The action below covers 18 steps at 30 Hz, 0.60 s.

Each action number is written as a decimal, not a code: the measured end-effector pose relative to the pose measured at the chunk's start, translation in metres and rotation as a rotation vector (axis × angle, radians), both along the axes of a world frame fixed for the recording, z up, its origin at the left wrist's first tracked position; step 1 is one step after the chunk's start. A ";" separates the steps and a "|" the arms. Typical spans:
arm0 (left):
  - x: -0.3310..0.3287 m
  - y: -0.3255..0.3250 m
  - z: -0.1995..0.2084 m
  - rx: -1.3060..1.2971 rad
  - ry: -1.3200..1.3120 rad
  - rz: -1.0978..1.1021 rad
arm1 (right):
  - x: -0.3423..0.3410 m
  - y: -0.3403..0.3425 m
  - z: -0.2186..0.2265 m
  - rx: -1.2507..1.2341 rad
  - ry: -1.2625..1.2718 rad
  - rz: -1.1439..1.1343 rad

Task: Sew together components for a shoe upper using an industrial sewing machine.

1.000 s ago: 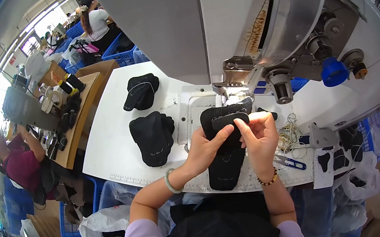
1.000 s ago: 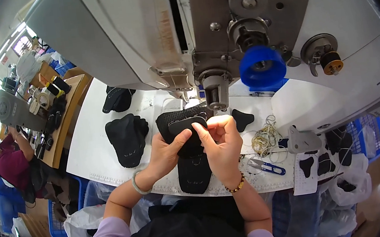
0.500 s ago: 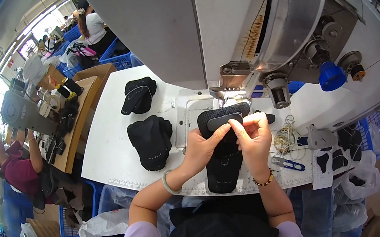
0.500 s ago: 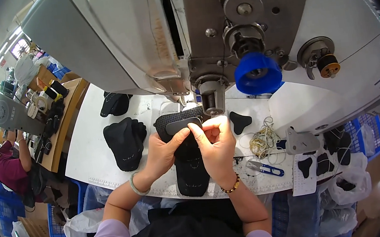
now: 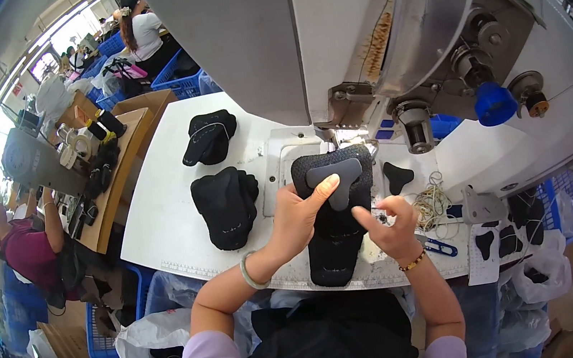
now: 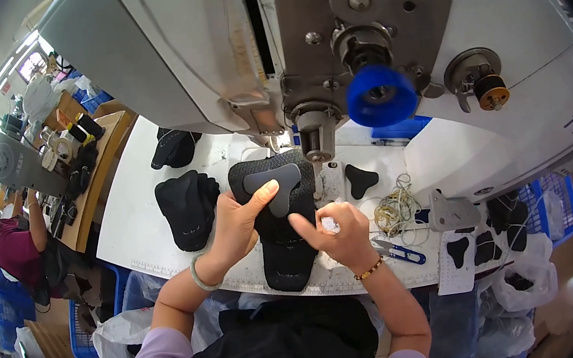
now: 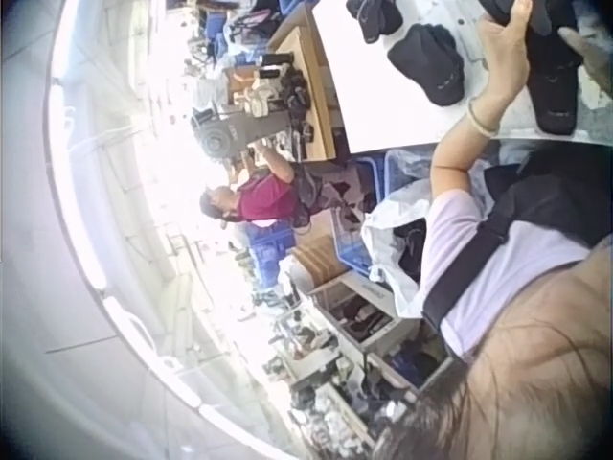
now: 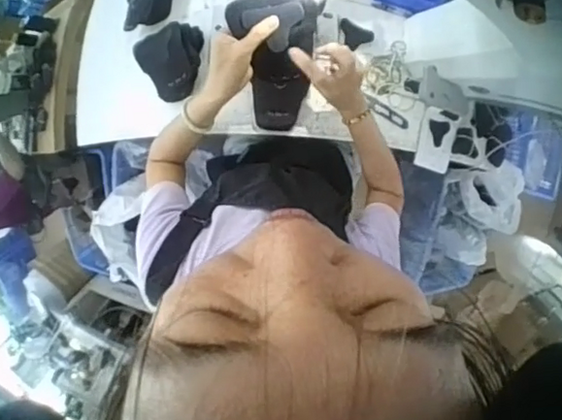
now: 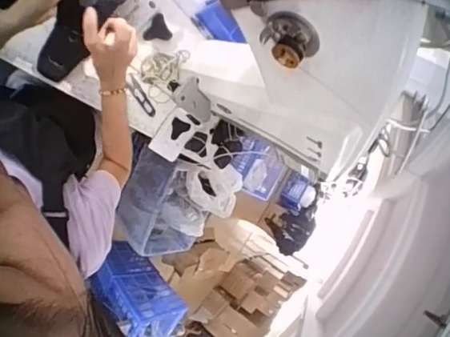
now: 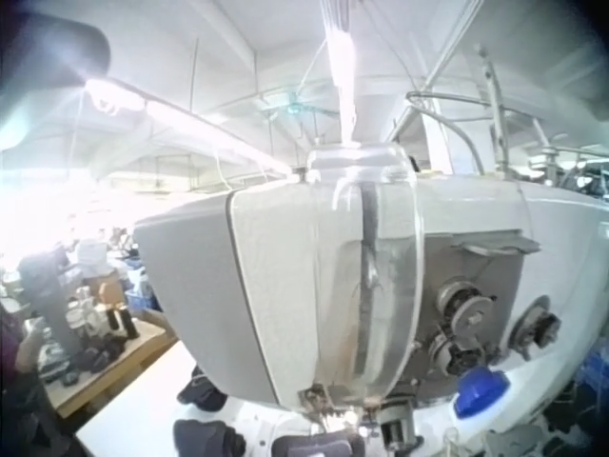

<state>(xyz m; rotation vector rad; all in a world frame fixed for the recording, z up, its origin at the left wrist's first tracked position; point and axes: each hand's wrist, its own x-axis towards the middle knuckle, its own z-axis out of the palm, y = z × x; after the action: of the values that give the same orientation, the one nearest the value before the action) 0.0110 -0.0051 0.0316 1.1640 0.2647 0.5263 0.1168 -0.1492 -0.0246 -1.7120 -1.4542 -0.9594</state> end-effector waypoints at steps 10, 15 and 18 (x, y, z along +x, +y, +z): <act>-0.017 0.017 0.012 -0.100 0.102 0.023 | -0.004 0.023 0.060 -0.057 -0.060 0.271; 0.004 0.024 0.016 -0.155 0.036 0.108 | 0.007 0.039 0.063 -0.044 0.178 0.284; 0.023 0.026 0.014 -0.077 -0.021 0.095 | 0.021 0.042 0.053 0.034 0.100 0.193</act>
<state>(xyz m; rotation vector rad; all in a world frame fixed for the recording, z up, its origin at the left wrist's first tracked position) 0.0337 0.0208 0.0459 1.0749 0.3206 0.6060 0.1376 -0.1070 0.0288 -1.5413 -1.4970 -0.7798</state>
